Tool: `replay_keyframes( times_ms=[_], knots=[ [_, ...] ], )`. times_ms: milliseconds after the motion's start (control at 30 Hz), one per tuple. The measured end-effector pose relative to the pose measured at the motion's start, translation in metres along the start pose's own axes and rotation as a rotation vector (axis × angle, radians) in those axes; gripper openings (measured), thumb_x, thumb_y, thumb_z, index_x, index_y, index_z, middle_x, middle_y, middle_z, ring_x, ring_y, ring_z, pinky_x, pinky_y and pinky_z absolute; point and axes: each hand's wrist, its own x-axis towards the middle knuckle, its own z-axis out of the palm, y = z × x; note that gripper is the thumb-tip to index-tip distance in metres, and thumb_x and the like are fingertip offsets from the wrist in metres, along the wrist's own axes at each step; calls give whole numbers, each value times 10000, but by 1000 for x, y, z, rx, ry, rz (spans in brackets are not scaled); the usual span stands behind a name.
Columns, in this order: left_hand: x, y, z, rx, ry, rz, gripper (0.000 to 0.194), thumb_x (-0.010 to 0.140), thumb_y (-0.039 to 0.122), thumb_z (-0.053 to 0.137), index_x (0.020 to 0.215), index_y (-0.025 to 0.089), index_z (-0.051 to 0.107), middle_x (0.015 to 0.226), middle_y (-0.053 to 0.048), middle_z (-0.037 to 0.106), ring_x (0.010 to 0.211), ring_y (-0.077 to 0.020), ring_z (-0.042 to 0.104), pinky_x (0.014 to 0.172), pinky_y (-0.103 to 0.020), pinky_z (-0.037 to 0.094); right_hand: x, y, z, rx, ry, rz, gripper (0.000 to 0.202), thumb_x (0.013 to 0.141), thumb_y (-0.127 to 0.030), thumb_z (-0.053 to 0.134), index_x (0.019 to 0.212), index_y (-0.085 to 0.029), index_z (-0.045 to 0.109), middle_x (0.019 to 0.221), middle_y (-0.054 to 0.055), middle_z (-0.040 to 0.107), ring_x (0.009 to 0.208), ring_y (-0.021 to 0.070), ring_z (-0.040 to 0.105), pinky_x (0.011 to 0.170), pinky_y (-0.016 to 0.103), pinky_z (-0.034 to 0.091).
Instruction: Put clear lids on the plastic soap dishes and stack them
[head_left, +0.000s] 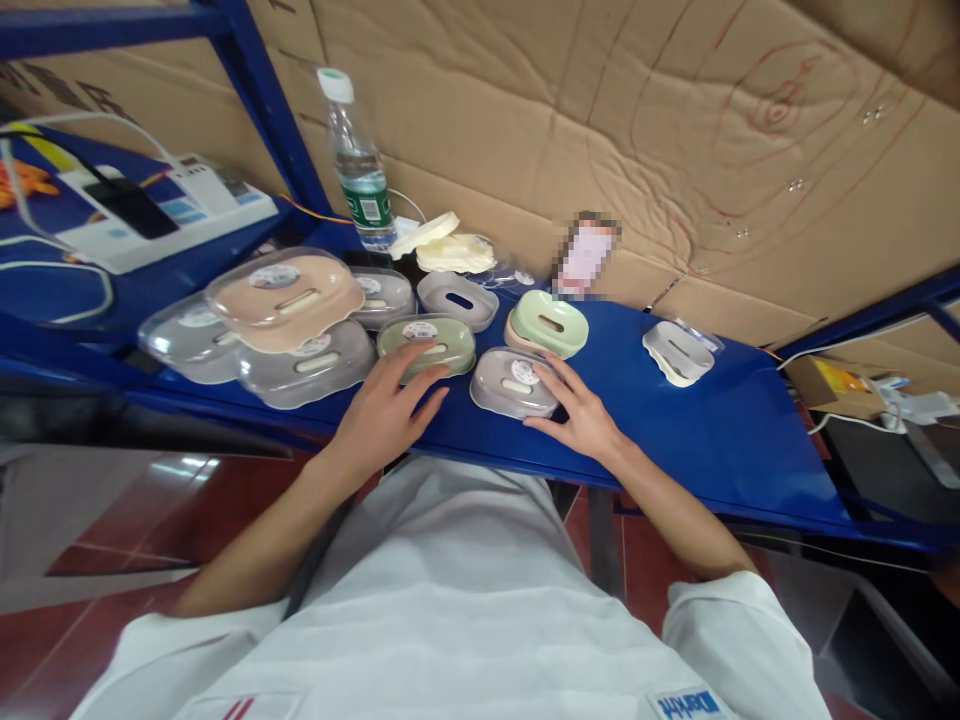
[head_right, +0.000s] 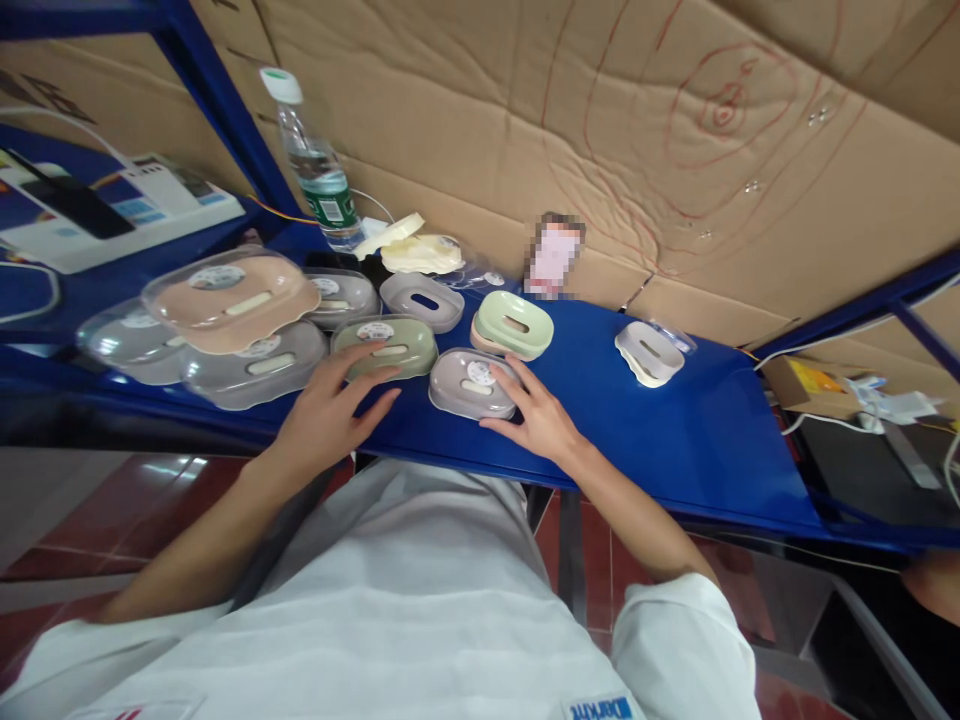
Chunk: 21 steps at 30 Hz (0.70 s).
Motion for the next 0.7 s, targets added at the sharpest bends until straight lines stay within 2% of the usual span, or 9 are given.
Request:
replay_keyframes(
  times_ms=[100,167,267,333,400,467,567,633,700],
  knots=[
    [-1,-7,2,36,-9,-52,328,1040,261,597,1360,267,668,1542,-133,598,1488,-357,532,1261,-627,426,6,-5,-11,9,104,6,900,959,-628,769,1716,-346,373,1729,114,423,1584,366,446,1318,569,398],
    [-1,-9,7,52,-21,-61,316,1037,261,594,1343,267,675,1501,-131,624,1479,-364,535,1273,-649,397,20,-13,-20,-2,152,-17,912,956,-636,768,1720,-344,365,1728,113,425,1588,374,437,1330,568,377],
    [-2,-11,13,22,61,-52,308,1021,252,617,1324,257,667,1510,-140,599,1465,-356,547,1264,-622,418,60,-27,-26,-31,102,-75,878,981,-633,735,1720,-336,366,1769,98,352,1620,378,377,1348,561,341],
    [-1,-12,12,0,187,-58,342,993,238,654,1335,251,649,1544,-156,553,1471,-357,541,1244,-592,449,92,-36,-18,-51,23,-97,857,1009,-635,692,1728,-320,346,1794,94,294,1644,374,326,1351,569,327],
    [0,-12,9,21,303,-44,403,968,231,694,1364,249,618,1563,-171,513,1489,-361,522,1235,-573,459,120,-43,0,-66,-41,-96,857,1027,-642,660,1737,-304,317,1805,103,259,1657,369,296,1341,579,335],
    [2,-12,6,60,371,-9,468,958,230,717,1405,244,581,1575,-187,479,1515,-371,492,1237,-574,455,141,-50,20,-64,-85,-77,874,1038,-643,641,1749,-290,274,1809,122,241,1659,363,292,1323,572,365],
    [5,-13,5,84,362,2,539,961,223,723,1469,228,542,1627,-222,416,1566,-407,428,1248,-619,429,152,-54,35,-77,-139,-100,938,1058,-654,596,1775,-258,139,1820,151,195,1683,343,226,1338,561,325],
    [5,-14,8,83,335,-16,563,961,213,726,1491,223,539,1653,-233,394,1588,-429,397,1263,-654,395,148,-49,26,-141,-133,-127,989,1061,-693,553,1780,-232,53,1826,161,158,1702,336,141,1370,581,213],
    [5,-15,12,78,315,-21,587,951,205,736,1506,232,544,1670,-226,390,1603,-440,374,1281,-681,353,135,-36,4,-252,-75,-90,997,1058,-727,520,1780,-220,54,1828,157,149,1709,341,86,1377,609,114]
  ],
)
